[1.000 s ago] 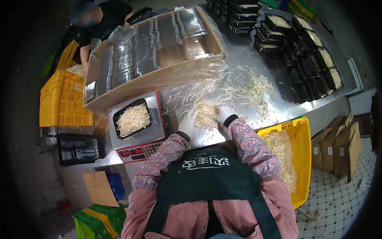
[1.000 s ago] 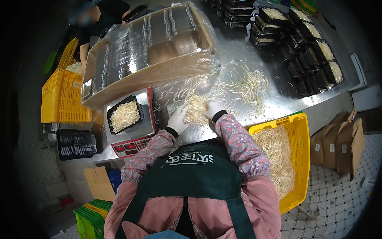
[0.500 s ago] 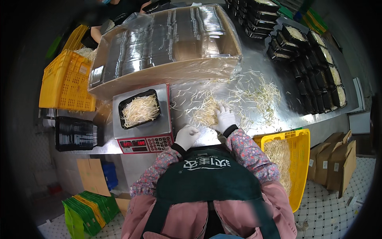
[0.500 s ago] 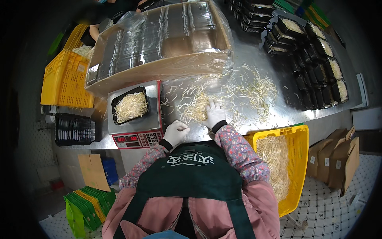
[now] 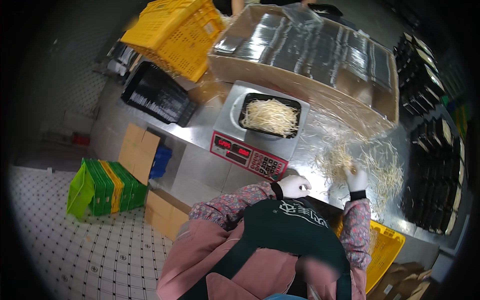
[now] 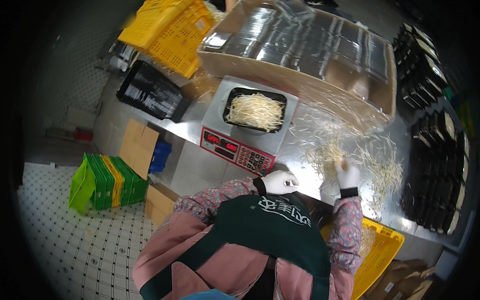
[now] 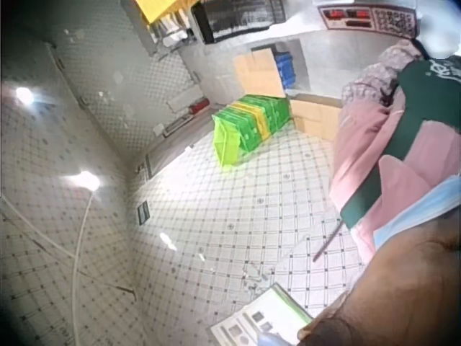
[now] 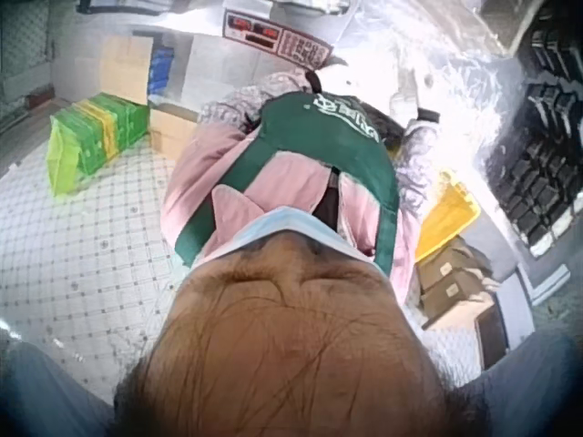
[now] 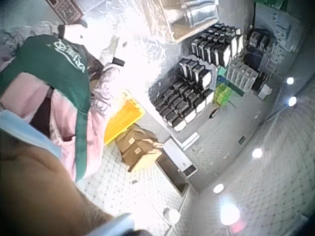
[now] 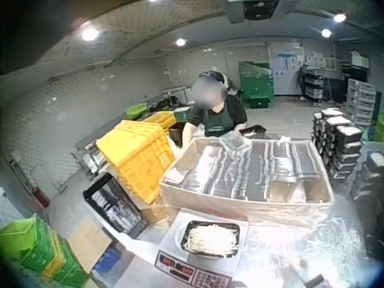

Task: The person portions bean sprouts from a yellow crate into black plastic trays using a digital scale. They repeatedly scoop sprouts, place them in a tray, weigh, and adjust the amount before stacking the filled trays on the table.

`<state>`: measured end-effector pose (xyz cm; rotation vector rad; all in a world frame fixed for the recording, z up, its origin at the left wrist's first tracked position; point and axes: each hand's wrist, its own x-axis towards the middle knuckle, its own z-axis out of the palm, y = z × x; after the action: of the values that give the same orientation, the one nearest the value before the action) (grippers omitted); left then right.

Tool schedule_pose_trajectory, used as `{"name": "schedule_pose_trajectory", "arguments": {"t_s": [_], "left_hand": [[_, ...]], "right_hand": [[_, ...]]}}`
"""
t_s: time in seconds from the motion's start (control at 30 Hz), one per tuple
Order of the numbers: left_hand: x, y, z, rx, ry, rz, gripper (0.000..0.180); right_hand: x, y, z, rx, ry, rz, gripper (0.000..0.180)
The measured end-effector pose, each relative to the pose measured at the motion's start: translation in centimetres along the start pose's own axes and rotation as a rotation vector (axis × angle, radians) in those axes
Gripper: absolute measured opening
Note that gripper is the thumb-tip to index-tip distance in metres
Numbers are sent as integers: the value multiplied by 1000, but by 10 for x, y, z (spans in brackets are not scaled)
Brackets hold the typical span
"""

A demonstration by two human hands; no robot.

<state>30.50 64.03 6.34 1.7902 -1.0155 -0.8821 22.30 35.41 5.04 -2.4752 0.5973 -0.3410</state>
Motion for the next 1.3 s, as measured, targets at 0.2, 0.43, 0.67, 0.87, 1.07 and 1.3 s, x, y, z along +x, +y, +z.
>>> {"name": "schedule_pose_trajectory", "arguments": {"t_s": [0.2,0.43,0.67,0.87,1.07,1.3], "left_hand": [[-19,31,-32,-16,-8,28,27],[-61,89,-111,-35,297,301,20],[-81,15,-195,-199,992,214,28],[-41,-17,-223,-238,1050,279,40],[-17,-28,-210,372,865,222,46],[-12,-32,-201,639,905,159,31]], "right_hand": [[10,-3,-9,-343,-230,-60,26],[35,-45,-3,-129,-202,-54,24],[79,-186,-54,362,-59,-200,26],[112,-289,-4,3,-102,-569,28],[87,-283,97,-241,-210,-682,61],[82,-283,110,-293,-280,-664,64]]}}
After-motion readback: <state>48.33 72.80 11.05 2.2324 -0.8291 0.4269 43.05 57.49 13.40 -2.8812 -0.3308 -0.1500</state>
